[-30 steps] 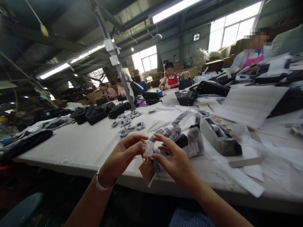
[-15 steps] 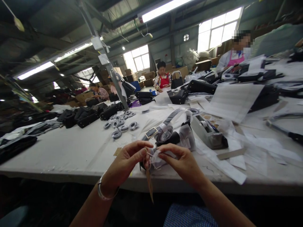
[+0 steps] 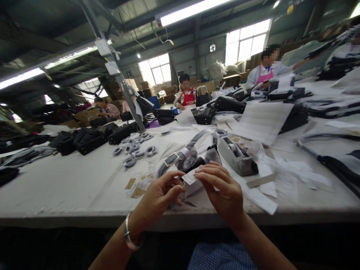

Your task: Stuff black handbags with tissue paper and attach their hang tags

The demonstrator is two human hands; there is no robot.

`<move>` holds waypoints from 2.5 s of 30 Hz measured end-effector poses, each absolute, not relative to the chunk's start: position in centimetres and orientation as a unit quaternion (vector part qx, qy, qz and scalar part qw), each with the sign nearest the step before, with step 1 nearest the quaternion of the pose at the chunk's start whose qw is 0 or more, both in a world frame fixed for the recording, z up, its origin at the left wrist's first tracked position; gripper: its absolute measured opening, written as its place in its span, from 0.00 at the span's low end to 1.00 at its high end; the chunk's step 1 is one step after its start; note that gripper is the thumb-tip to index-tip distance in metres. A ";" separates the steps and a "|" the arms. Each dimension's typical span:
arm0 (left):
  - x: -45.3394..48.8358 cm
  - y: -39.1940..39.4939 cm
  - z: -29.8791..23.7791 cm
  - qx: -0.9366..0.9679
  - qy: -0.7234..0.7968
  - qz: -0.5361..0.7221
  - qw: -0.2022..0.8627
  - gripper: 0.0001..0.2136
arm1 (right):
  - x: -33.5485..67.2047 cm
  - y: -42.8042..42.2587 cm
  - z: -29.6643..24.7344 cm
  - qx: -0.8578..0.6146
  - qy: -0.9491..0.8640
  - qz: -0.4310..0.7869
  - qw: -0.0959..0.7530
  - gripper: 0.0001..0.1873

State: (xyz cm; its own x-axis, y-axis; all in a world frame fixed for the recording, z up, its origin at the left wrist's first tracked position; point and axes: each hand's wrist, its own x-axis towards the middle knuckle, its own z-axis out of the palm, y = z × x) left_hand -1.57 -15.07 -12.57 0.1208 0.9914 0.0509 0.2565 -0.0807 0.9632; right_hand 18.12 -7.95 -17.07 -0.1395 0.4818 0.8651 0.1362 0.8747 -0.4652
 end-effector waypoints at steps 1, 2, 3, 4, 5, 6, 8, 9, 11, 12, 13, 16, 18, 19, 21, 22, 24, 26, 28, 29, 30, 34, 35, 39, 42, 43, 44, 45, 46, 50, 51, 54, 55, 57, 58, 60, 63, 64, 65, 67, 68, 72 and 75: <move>-1.3 -15.0 -12.6 0.605 0.520 0.420 0.434 0.23 | 18.1 -7.9 -17.1 -0.215 -0.743 0.132 0.620 0.18; -1.0 -14.9 -12.6 0.604 0.529 0.424 0.420 0.25 | 18.1 -7.9 -17.1 -0.223 -0.743 0.126 0.618 0.17; -0.7 -14.8 -12.6 0.605 0.544 0.426 0.396 0.26 | 18.1 -7.9 -17.1 -0.231 -0.743 0.123 0.616 0.17; -0.4 -14.7 -12.6 0.609 0.564 0.426 0.361 0.28 | 18.0 -7.9 -17.0 -0.239 -0.744 0.123 0.612 0.16; -0.2 -14.6 -12.7 0.616 0.585 0.422 0.316 0.28 | 18.0 -7.9 -17.0 -0.247 -0.745 0.126 0.607 0.16; -0.1 -14.6 -12.7 0.627 0.603 0.417 0.264 0.26 | 18.0 -8.0 -17.0 -0.253 -0.746 0.131 0.601 0.15; 0.1 -14.5 -12.8 0.657 0.615 0.402 0.167 0.16 | 18.0 -8.1 -16.9 -0.266 -0.748 0.148 0.590 0.15; 0.0 -14.5 -12.8 0.671 0.612 0.396 0.136 0.10 | 18.1 -8.1 -16.8 -0.275 -0.744 0.159 0.588 0.15; -0.2 -14.5 -12.7 0.692 0.596 0.388 0.123 0.08 | 18.3 -8.2 -16.7 -0.297 -0.730 0.199 0.583 0.15; -0.3 -14.5 -12.7 0.693 0.589 0.388 0.148 0.11 | 18.4 -8.3 -16.6 -0.311 -0.720 0.233 0.575 0.15; -0.4 -14.6 -12.6 0.685 0.582 0.393 0.193 0.12 | 18.5 -8.3 -16.6 -0.324 -0.708 0.275 0.563 0.15; -0.6 -14.8 -12.4 0.630 0.540 0.429 0.358 0.15 | 18.5 -8.2 -16.6 -0.340 -0.660 0.433 0.512 0.18; -0.7 -14.9 -12.4 0.595 0.508 0.463 0.417 0.15 | 18.3 -8.1 -16.7 -0.320 -0.616 0.530 0.487 0.21; -0.8 -14.9 -12.4 0.585 0.496 0.478 0.427 0.15 | 18.2 -8.1 -16.7 -0.305 -0.594 0.570 0.479 0.22; -0.8 -14.9 -12.6 0.568 0.484 0.497 0.443 0.15 | 18.1 -8.0 -16.7 -0.285 -0.559 0.619 0.473 0.23; -0.9 -14.8 -12.7 0.557 0.480 0.498 0.459 0.16 | 18.1 -8.0 -16.7 -0.281 -0.551 0.625 0.476 0.23; -0.8 -14.7 -12.9 0.527 0.479 0.489 0.504 0.20 | 18.2 -8.1 -16.7 -0.290 -0.555 0.602 0.496 0.22; -0.5 -14.5 -13.0 0.500 0.485 0.466 0.545 0.20 | 18.5 -8.2 -16.6 -0.311 -0.586 0.539 0.520 0.20; 0.0 -14.4 -13.0 0.500 0.484 0.427 0.578 0.19 | 18.7 -8.3 -16.6 -0.328 -0.627 0.455 0.541 0.17; 0.3 -14.4 -13.0 0.508 0.481 0.400 0.592 0.19 | 18.9 -8.3 -16.6 -0.328 -0.648 0.412 0.551 0.16; 0.6 -14.3 -13.1 0.517 0.477 0.376 0.603 0.19 | 19.0 -8.4 -16.6 -0.322 -0.667 0.372 0.560 0.16; 1.3 -14.0 -13.3 0.551 0.495 0.361 0.567 0.14 | 19.3 -8.5 -16.5 -0.262 -0.727 0.263 0.577 0.17; 1.3 -13.9 -13.3 0.564 0.509 0.371 0.535 0.15 | 19.3 -8.5 -16.4 -0.243 -0.739 0.245 0.579 0.18; 0.6 -13.8 -12.8 0.680 0.562 0.371 0.290 0.15 | 19.7 -8.3 -16.1 -0.190 -0.759 0.184 0.595 0.20; -0.1 -14.4 -12.0 0.719 0.593 0.349 0.097 0.11 | 19.8 -8.3 -16.1 -0.175 -0.761 0.152 0.606 0.19; -0.3 -14.6 -11.7 0.716 0.603 0.348 0.053 0.10 | 19.9 -8.3 -16.2 -0.171 -0.761 0.146 0.608 0.20; -0.4 -14.9 -11.3 0.710 0.608 0.354 0.018 0.10 | 19.8 -8.3 -16.3 -0.167 -0.761 0.142 0.610 0.20; -0.5 -15.1 -10.9 0.705 0.608 0.365 -0.002 0.09 | 19.8 -8.4 -16.4 -0.163 -0.760 0.140 0.613 0.20; -0.6 -15.3 -10.5 0.702 0.601 0.381 0.000 0.09 | 19.7 -8.4 -16.5 -0.162 -0.758 0.139 0.616 0.20; -0.8 -15.8 -9.3 0.664 0.561 0.440 0.226 0.13 | 19.3 -8.9 -16.9 -0.162 -0.751 0.143 0.624 0.20; -0.7 -15.8 -9.2 0.637 0.545 0.456 0.298 0.15 | 19.1 -9.0 -17.1 -0.163 -0.750 0.147 0.624 0.20; -0.5 -15.8 -9.4 0.541 0.483 0.526 0.444 0.15 | 18.8 -9.5 -17.8 -0.156 -0.750 0.158 0.623 0.20; -0.4 -15.8 -9.5 0.515 0.463 0.548 0.469 0.15 | 18.6 -9.7 -18.1 -0.154 -0.750 0.161 0.623 0.20; -0.2 -15.8 -9.6 0.478 0.430 0.588 0.491 0.15 | 18.4 -10.1 -18.7 -0.150 -0.751 0.168 0.621 0.21; -0.2 -15.7 -9.5 0.466 0.418 0.605 0.491 0.14 | 18.2 -10.3 -19.0 -0.148 -0.751 0.173 0.620 0.21; -0.2 -15.7 -9.4 0.446 0.398 0.636 0.487 0.14 | 18.0 -10.5 -19.6 -0.142 -0.754 0.185 0.614 0.22; -0.3 -15.6 -9.0 0.426 0.382 0.663 0.483 0.13 | 17.9 -10.7 -20.2 -0.122 -0.765 0.222 0.592 0.20; -0.3 -15.6 -8.9 0.427 0.382 0.663 0.482 0.13 | 17.9 -10.7 -20.3 -0.124 -0.766 0.242 0.582 0.18; -0.3 -15.7 -8.9 0.431 0.385 0.658 0.483 0.14 | 17.9 -10.7 -20.2 -0.135 -0.762 0.269 0.573 0.16; -0.1 -15.7 -8.9 0.451 0.397 0.632 0.489 0.14 | 17.8 -10.8 -19.8 -0.173 -0.736 0.339 0.561 0.14; 0.0 -15.8 -9.0 0.462 0.404 0.615 0.495 0.14 | 17.6 -10.9 -19.5 -0.184 -0.715 0.379 0.557 0.16; 0.7 -15.7 -9.3 0.490 0.428 0.565 0.508 0.13 | 15.4 -11.6 -18.3 -0.136 -0.652 0.540 0.515 0.29; 0.4 -15.7 -9.5 0.492 0.445 0.565 0.491 0.12 | 13.8 -12.2 -18.4 -0.131 -0.615 0.607 0.486 0.26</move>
State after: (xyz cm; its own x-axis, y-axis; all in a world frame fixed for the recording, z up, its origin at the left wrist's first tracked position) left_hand 0.43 -15.68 -9.52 -0.0334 0.9923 0.1189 -0.1161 -0.1220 0.9857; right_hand 13.78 -12.21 -18.36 -0.4940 0.7508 0.4385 -0.4287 0.2285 -0.8741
